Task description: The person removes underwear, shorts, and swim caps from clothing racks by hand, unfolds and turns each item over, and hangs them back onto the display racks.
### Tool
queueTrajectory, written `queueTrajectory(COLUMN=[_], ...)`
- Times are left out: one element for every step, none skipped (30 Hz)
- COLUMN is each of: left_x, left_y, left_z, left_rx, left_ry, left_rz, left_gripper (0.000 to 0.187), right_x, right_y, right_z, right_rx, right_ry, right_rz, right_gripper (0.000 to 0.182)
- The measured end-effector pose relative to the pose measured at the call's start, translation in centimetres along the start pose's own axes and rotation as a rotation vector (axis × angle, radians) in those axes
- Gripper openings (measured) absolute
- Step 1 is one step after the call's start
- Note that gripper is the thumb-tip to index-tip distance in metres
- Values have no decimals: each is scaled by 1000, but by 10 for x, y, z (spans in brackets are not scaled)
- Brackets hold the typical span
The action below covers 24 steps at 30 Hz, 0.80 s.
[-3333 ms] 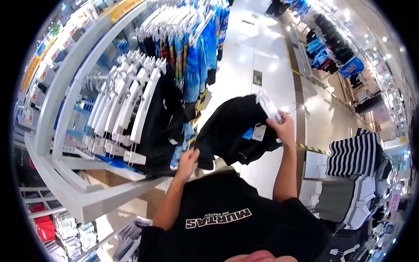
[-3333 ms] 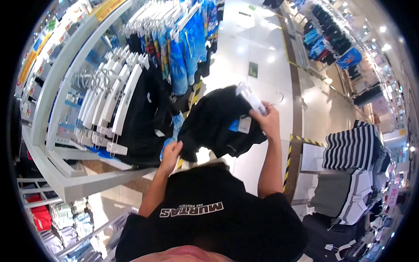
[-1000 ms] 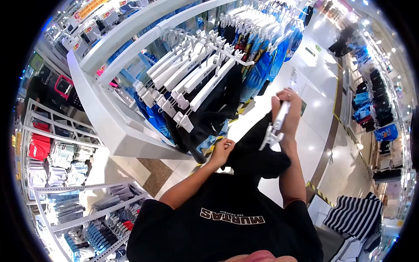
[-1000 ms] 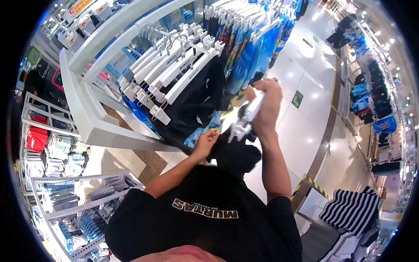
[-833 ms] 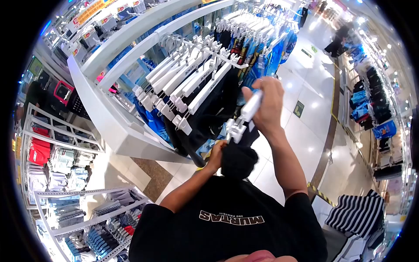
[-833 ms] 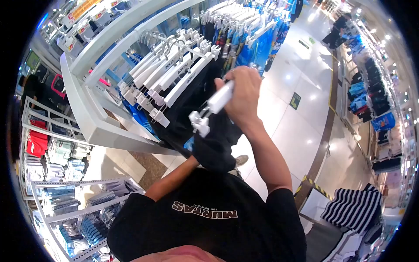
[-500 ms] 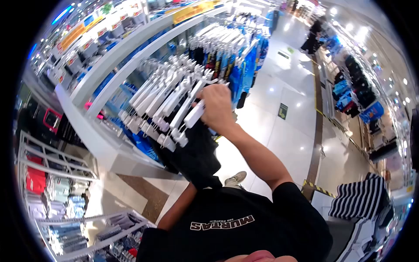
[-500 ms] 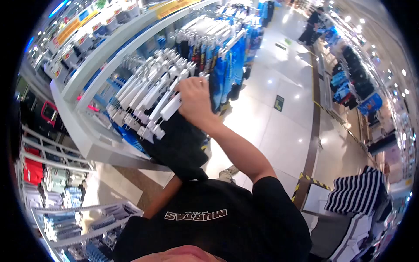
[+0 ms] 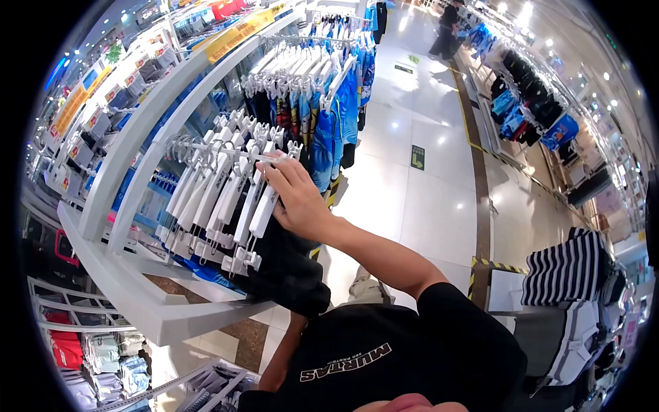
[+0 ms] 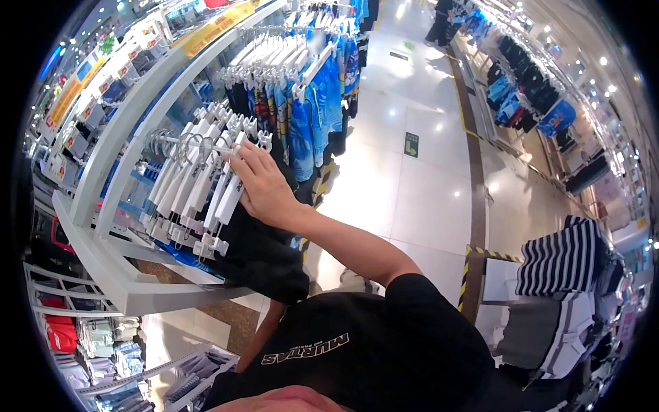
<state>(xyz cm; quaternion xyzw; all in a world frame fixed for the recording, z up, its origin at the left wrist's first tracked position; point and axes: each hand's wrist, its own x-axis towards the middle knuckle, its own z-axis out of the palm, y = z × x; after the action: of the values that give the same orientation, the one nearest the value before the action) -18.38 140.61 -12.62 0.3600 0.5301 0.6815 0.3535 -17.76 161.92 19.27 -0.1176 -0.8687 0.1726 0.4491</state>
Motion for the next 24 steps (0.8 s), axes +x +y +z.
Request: queueTrajectory(left_x=[-1, -1, -1, -1, -2, -3, -5, -10, -17, -25, -36, -48, -61, -60, -58, -61, -69, -72, -66, -59, -49, -30, -15, 3], left_y=[-4, -7, -11, -15, -20, -25, -31, -37, -45, -54, -64, -72, -82, -78, -75, -77, -78, -82, -84, -87, -90, -80, -67, -64], left_z=[-2, -4, -6, -8, -9, -10, -11, -12, -13, -17, -22, -32, -43, -32, -21, -14, -8, -2, 5, 13, 21, 34, 47, 56], left_rx=[15, 31, 47, 63, 81, 97, 119, 145, 176, 231, 305, 460, 627, 779, 927, 857, 785, 713, 706, 698, 688, 678, 684, 580], left_ry=[4, 10, 18, 32, 44, 61, 81, 99, 116, 125, 122, 82, 5, 73, 142, 163, 185, 207, 249, 291, 334, 377, 389, 433], left_rz=[8, 18, 32, 46, 64, 85, 107, 132, 150, 120, 55, -155, -360, -566, -773, -662, -556, -451, -486, -522, -556, -589, -564, -573], left_gripper=[26, 26, 26, 26, 26, 26, 26, 25, 25, 25, 25, 26, 27, 23, 20, 20, 20, 21, 21, 21, 22, 22, 20, 19], right_x=[0, 0, -2, -1, 1, 5, 13, 21, 30, 40, 51, 60, 71, 82, 92, 102, 111, 117, 124, 128, 131, 134, 137, 141], right_y=[0, 2, 8, 19, 35, 51, 70, 95, 121, 149, 176, 202, 228, 251, 273, 291, 306, 319, 330, 339, 344, 346, 350, 352], right_z=[-6, -12, -20, -25, -29, -33, -41, -45, -48, -50, -51, -52, -51, -50, -45, -43, -42, -40, -37, -33, -32, -33, -37, -45], right_rx=[40, 80, 109, 125, 143, 162, 137, 114, 121, 128, 138, 149, 199, 191, 181, 171, 188, 169, 151, 132, 202, 189, 123, 56], right_ry=[-6, -14, -56, -17, 24, 65, 101, 144, 183, 222, 247, 271, 280, 296, 314, 330, 318, 305, 290, 273, 250, 255, 200, 145], right_rz=[14, 25, 21, 15, 9, 5, 32, 58, 127, 195, 272, 352, 387, 390, 393, 398, 416, 408, 397, 388, 401, 403, 389, 375], right_gripper=[60, 60, 56, 55, 54, 53, 51, 49, 52, 54, 58, 62, 70, 72, 75, 77, 80, 80, 79, 79, 77, 64, 57, 50])
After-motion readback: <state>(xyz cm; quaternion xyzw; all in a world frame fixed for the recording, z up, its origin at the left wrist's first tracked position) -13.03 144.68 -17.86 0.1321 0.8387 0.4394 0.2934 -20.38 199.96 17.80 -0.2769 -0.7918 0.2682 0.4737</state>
